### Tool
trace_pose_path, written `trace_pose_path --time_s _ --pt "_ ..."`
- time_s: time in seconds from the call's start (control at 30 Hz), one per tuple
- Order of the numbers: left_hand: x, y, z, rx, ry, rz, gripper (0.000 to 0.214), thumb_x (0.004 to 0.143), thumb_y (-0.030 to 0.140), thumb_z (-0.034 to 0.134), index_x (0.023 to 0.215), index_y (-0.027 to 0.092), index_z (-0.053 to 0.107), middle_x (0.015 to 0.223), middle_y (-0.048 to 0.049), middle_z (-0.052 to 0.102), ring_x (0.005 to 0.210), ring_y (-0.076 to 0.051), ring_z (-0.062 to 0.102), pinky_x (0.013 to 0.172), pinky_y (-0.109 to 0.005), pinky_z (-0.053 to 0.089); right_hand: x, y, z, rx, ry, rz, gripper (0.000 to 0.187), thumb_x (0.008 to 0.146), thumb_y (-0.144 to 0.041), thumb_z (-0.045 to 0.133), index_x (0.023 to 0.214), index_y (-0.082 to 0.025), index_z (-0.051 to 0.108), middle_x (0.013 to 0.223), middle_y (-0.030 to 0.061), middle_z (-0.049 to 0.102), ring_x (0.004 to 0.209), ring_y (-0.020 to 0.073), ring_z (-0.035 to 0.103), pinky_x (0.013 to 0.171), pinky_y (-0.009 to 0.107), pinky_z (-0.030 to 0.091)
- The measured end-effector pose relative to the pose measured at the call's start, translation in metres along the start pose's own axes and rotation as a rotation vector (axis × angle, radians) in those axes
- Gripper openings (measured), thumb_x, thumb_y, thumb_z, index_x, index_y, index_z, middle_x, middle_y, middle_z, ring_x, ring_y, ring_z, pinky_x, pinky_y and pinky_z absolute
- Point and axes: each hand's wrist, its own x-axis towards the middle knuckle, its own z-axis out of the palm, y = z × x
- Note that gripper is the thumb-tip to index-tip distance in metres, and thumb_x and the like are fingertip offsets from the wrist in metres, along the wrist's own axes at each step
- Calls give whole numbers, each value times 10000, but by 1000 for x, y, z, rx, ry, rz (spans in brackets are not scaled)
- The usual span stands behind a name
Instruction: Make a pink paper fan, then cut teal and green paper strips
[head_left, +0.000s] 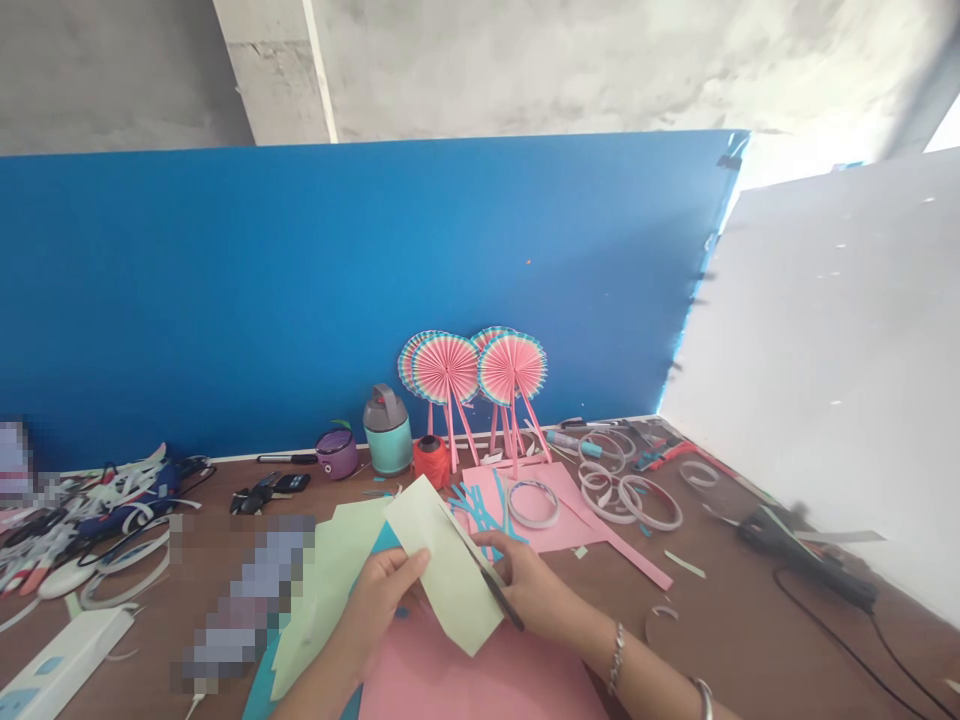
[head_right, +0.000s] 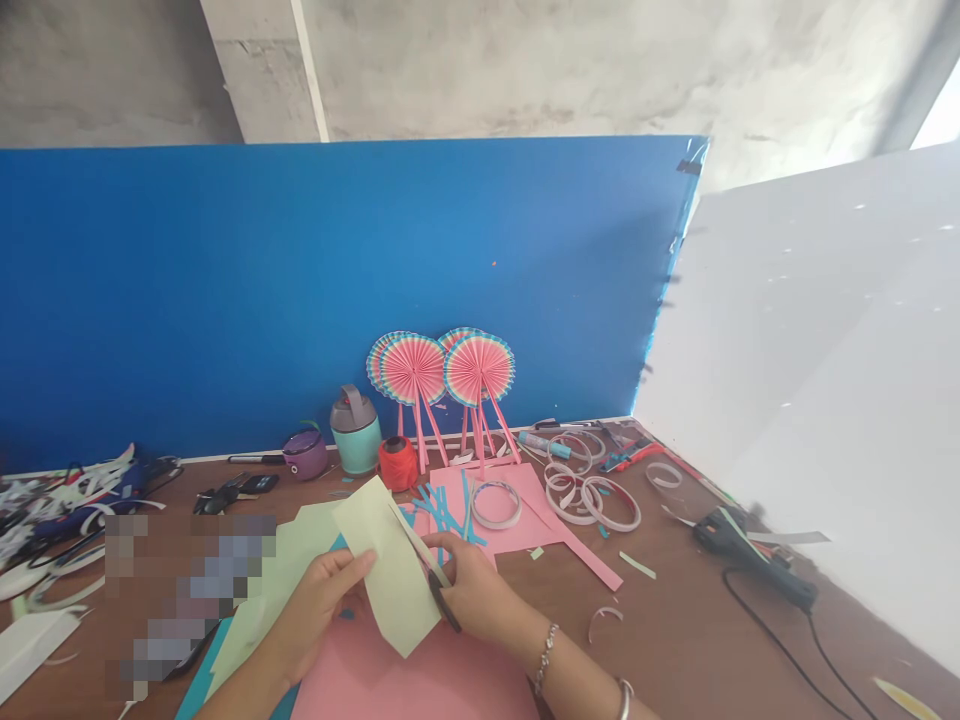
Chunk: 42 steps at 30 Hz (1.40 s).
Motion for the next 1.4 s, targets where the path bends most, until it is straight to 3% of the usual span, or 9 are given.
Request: trace_pose_path --time_s 0.3,0.5,0.87,1.1,1.23,1.4 --pt "-2 3 1 -64 -6 -5 352 701 471 634 538 167 561 525 -23 658 491 -126 523 528 -243 336 -1 -2 0 10 7 -2 517 587 -95 536 1103 -128 553 387 -116 444 320 65 366 317 156 273" --pt "-2 3 1 -96 -22 19 339 696 450 651 526 167 576 495 -9 633 482 -121 508 518 -237 348 -2 -6 0 8 13 12 448 619 -157 591 1065 -112 577 370 -108 442 317 66 358 309 160 263" --pt "-2 1 2 -51 -88 10 372 687 496 644 568 143 636 537 -50 676 507 -150 551 528 -247 366 0 2 1 43 -22 -29 492 646 -155 608 1127 -151 511 448 -109 468 344 54 364 334 154 284" --pt "-8 7 9 -144 -196 2 348 673 479 669 622 136 694 622 -73 716 602 -213 618 674 -320 442 -2 -3 3 66 6 -17 486 661 -176 601 1130 -157 475 447 -115 464 344 63 380 334 162 294" --pt "-13 9 14 -135 -221 13 396 666 514 662 582 129 700 608 -87 717 607 -235 632 661 -323 444 2 3 3 88 22 -29 524 660 -177 603 1159 -164 445 450 -125 447 340 61 385 334 158 298" --pt "-15 12 17 -156 -243 -6 402 652 512 677 664 115 737 630 -95 727 624 -247 644 673 -331 453 4 6 4 121 19 -51 543 665 -182 612 1177 -172 431 433 -137 416 327 57 377 327 154 291"
